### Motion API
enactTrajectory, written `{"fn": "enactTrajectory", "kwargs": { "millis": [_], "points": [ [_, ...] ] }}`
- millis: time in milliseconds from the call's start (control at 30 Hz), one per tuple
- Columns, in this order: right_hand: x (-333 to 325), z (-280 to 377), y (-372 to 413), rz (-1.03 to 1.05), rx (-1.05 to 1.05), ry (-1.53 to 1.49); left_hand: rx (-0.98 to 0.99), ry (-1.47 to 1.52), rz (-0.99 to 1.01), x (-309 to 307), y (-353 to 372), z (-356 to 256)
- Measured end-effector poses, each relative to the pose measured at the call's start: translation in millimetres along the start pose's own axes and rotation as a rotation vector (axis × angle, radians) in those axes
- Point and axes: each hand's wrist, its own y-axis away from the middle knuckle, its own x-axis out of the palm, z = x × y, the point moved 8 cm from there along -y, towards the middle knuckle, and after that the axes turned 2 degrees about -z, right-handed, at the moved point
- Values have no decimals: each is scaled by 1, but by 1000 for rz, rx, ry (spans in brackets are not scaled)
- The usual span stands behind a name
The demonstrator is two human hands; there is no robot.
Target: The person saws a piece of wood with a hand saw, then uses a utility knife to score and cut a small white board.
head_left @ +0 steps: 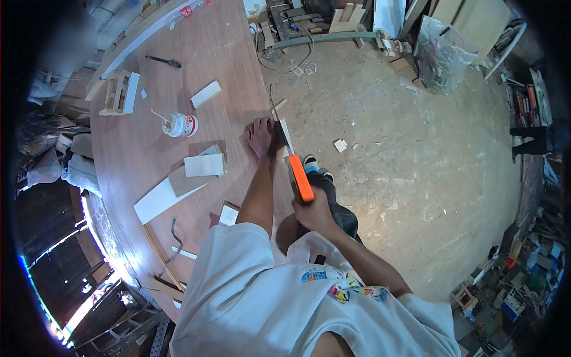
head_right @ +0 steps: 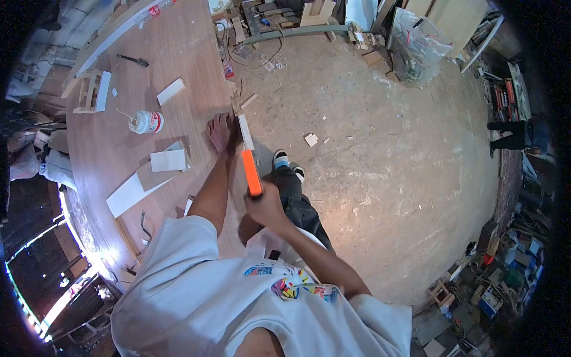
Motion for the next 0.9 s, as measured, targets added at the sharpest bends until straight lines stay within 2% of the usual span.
{"fn": "enactTrajectory", "kwargs": {
  "millis": [100,200,267,333,433,533,633,733,900],
  "points": [
    [32,-21,-61,-30,-60,44,-19,21,-25,-14,-4,-6],
    [29,6,-56,-27,34,3,12,-24,-21,-25,-1,-10],
    [16,0,-20,83,99,136,42,-38,-53,-24,-2,-12],
    [-4,26,26,74,54,-1,2,-56,-50,-14,-2,-1],
    [-8,20,48,69,48,-20,19,-84,-23,-3,-4,4],
    [8,-8,-13,-18,-31,-1,-48,37,42,-4,-3,4],
    [31,-11,-63,-38,-65,20,-27,-75,5,-19,-5,-9],
    [30,-6,-49,-41,-29,39,-47,-47,15,-27,-3,-11],
    [-9,30,47,18,7,-80,-24,-55,26,-8,-5,2]
  ]
}}
